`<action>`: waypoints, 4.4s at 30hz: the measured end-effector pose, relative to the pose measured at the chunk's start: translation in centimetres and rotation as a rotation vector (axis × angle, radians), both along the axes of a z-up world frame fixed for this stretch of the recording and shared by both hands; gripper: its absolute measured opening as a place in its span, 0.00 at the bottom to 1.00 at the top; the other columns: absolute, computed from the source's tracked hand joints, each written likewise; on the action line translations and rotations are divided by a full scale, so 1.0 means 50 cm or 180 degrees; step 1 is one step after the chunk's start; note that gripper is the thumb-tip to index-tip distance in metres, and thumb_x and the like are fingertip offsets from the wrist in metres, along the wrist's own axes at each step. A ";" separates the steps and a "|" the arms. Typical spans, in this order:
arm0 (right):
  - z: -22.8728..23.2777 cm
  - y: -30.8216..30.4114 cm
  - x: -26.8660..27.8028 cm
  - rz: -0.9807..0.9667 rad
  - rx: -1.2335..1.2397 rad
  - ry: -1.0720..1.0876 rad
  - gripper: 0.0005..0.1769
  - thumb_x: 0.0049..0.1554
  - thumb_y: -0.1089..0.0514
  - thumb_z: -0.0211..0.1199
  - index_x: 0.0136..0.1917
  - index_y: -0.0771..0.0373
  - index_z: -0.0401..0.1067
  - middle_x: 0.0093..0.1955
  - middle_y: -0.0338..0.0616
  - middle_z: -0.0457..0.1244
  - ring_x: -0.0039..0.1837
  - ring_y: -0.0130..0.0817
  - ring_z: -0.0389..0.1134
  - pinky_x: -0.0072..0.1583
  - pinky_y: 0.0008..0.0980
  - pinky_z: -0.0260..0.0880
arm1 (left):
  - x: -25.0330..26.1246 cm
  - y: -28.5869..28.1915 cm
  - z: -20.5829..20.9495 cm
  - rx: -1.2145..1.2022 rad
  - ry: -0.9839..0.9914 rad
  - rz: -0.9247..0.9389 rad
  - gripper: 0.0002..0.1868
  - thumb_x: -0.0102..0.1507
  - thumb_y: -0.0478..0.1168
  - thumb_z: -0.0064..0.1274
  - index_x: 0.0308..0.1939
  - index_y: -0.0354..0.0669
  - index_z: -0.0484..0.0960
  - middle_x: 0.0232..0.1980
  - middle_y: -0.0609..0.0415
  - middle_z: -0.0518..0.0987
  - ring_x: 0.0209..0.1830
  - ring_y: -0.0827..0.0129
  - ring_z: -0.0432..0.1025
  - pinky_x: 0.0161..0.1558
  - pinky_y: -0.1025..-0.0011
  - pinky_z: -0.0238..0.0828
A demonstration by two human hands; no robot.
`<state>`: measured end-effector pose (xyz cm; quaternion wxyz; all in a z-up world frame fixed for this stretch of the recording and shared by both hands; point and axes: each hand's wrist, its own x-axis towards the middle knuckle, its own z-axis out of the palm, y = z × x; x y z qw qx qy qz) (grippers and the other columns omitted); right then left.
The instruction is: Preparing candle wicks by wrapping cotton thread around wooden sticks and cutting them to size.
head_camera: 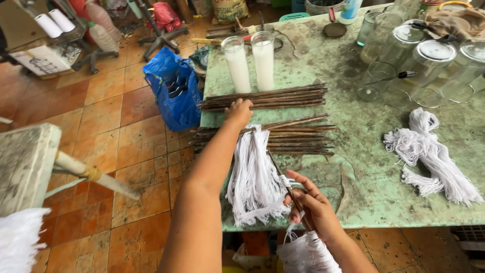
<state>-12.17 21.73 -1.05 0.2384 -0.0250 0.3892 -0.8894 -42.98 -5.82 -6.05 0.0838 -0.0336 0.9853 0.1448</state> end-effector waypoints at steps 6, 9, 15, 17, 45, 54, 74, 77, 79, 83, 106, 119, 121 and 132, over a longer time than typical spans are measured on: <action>0.007 0.001 -0.014 -0.0100 0.0285 -0.0051 0.38 0.60 0.60 0.53 0.82 0.54 0.50 0.55 0.60 0.69 0.20 0.24 0.56 0.29 0.28 0.67 | -0.094 -0.017 -0.099 -0.0366 0.0862 -0.0263 0.09 0.63 0.46 0.59 0.44 0.60 0.74 0.51 0.58 0.79 0.57 0.52 0.64 0.48 0.49 0.57; -0.005 0.000 -0.017 -0.0138 0.0320 0.0160 0.33 0.61 0.63 0.52 0.79 0.62 0.56 0.53 0.57 0.69 0.22 0.28 0.58 0.31 0.32 0.67 | -0.089 -0.012 -0.076 -0.0536 0.0762 -0.0356 0.10 0.64 0.47 0.60 0.45 0.57 0.76 0.58 0.52 0.68 0.60 0.50 0.61 0.55 0.48 0.59; -0.028 0.006 -0.031 0.0008 -0.0246 -0.0062 0.39 0.55 0.68 0.55 0.80 0.63 0.55 0.43 0.50 0.66 0.32 0.32 0.60 0.36 0.32 0.63 | -0.124 -0.040 -0.166 -0.0939 0.1029 -0.0646 0.11 0.60 0.29 0.47 0.44 0.47 0.75 0.51 0.45 0.73 0.54 0.45 0.66 0.49 0.48 0.63; -0.018 0.014 -0.032 0.0066 -0.0239 -0.0084 0.41 0.54 0.68 0.53 0.81 0.60 0.54 0.44 0.49 0.65 0.29 0.28 0.56 0.32 0.29 0.62 | -0.105 -0.034 -0.115 -0.0950 0.1106 -0.0662 0.14 0.61 0.27 0.48 0.49 0.45 0.76 0.53 0.45 0.73 0.56 0.44 0.66 0.47 0.46 0.67; 0.129 -0.020 0.149 0.1646 -0.2443 -0.1234 0.33 0.67 0.61 0.47 0.82 0.72 0.44 0.85 0.60 0.41 0.24 0.18 0.56 0.21 0.13 0.47 | 0.706 -0.127 0.405 0.5253 0.2050 0.0474 0.15 0.67 0.34 0.51 0.57 0.47 0.70 0.41 0.51 0.79 0.33 0.62 0.79 0.37 0.63 0.86; 0.122 -0.021 0.153 0.1665 -0.2296 -0.1240 0.32 0.68 0.58 0.46 0.81 0.71 0.45 0.84 0.62 0.42 0.23 0.19 0.58 0.20 0.14 0.50 | 0.698 -0.093 0.405 0.5492 0.1709 0.0440 0.15 0.66 0.33 0.54 0.56 0.47 0.71 0.38 0.54 0.77 0.31 0.63 0.80 0.34 0.62 0.85; 0.113 -0.018 0.134 0.0791 -0.0381 0.0132 0.30 0.67 0.47 0.44 0.77 0.65 0.58 0.73 0.48 0.62 0.20 0.14 0.55 0.21 0.15 0.61 | 0.948 0.068 0.262 0.3324 0.1387 -0.0636 0.07 0.69 0.42 0.55 0.40 0.42 0.80 0.33 0.51 0.82 0.34 0.71 0.75 0.47 0.69 0.76; 0.104 -0.021 0.130 0.0830 -0.0477 0.0125 0.30 0.68 0.46 0.42 0.77 0.65 0.57 0.73 0.47 0.62 0.20 0.13 0.55 0.22 0.15 0.61 | 0.969 0.034 0.305 0.1109 0.2638 -0.0767 0.16 0.69 0.50 0.52 0.57 0.51 0.80 0.48 0.49 0.79 0.48 0.61 0.73 0.59 0.53 0.61; 0.103 -0.035 0.138 0.0876 -0.0586 0.0076 0.31 0.68 0.46 0.42 0.78 0.65 0.57 0.73 0.48 0.62 0.21 0.13 0.55 0.22 0.14 0.61 | 0.953 0.009 0.274 -0.0238 0.3152 -0.0686 0.26 0.69 0.56 0.50 0.69 0.56 0.74 0.63 0.48 0.74 0.63 0.54 0.69 0.71 0.40 0.45; 0.129 -0.054 0.167 0.1041 -0.0533 0.0311 0.34 0.67 0.52 0.47 0.81 0.65 0.45 0.77 0.62 0.55 0.22 0.16 0.59 0.22 0.17 0.64 | 0.916 -0.023 0.245 0.0286 0.2042 -0.0340 0.22 0.70 0.42 0.50 0.69 0.54 0.75 0.40 0.51 0.81 0.32 0.67 0.74 0.45 0.58 0.65; 0.114 0.139 0.162 0.0847 0.1438 0.1695 0.08 0.62 0.58 0.60 0.52 0.63 0.69 0.44 0.38 0.61 0.46 0.25 0.59 0.48 0.26 0.59 | 0.612 -0.094 0.235 0.0325 0.1968 0.0270 0.12 0.68 0.31 0.47 0.53 0.41 0.82 0.54 0.43 0.74 0.49 0.55 0.68 0.46 0.65 0.74; 0.084 0.178 0.104 -0.0211 0.2118 0.2346 0.07 0.61 0.60 0.63 0.45 0.68 0.75 0.48 0.47 0.61 0.55 0.36 0.63 0.61 0.39 0.63 | 0.205 -0.012 -0.152 -0.0602 0.3242 -0.0477 0.08 0.58 0.49 0.60 0.27 0.57 0.80 0.33 0.61 0.71 0.37 0.62 0.71 0.39 0.63 0.72; 0.088 0.171 0.105 -0.0215 0.2131 0.2273 0.08 0.61 0.60 0.63 0.45 0.68 0.75 0.51 0.49 0.61 0.59 0.38 0.63 0.66 0.40 0.60 | 0.230 -0.008 -0.129 -0.0646 0.3064 -0.0450 0.08 0.58 0.50 0.59 0.27 0.59 0.81 0.33 0.61 0.71 0.38 0.61 0.71 0.41 0.62 0.72; 0.146 0.106 0.147 -0.0218 0.1865 0.2538 0.07 0.59 0.63 0.62 0.45 0.72 0.72 0.74 0.63 0.55 0.78 0.53 0.55 0.76 0.53 0.48 | 0.749 0.240 0.162 0.4252 0.0232 -0.2393 0.09 0.67 0.40 0.61 0.51 0.51 0.86 0.50 0.54 0.80 0.56 0.63 0.75 0.62 0.59 0.70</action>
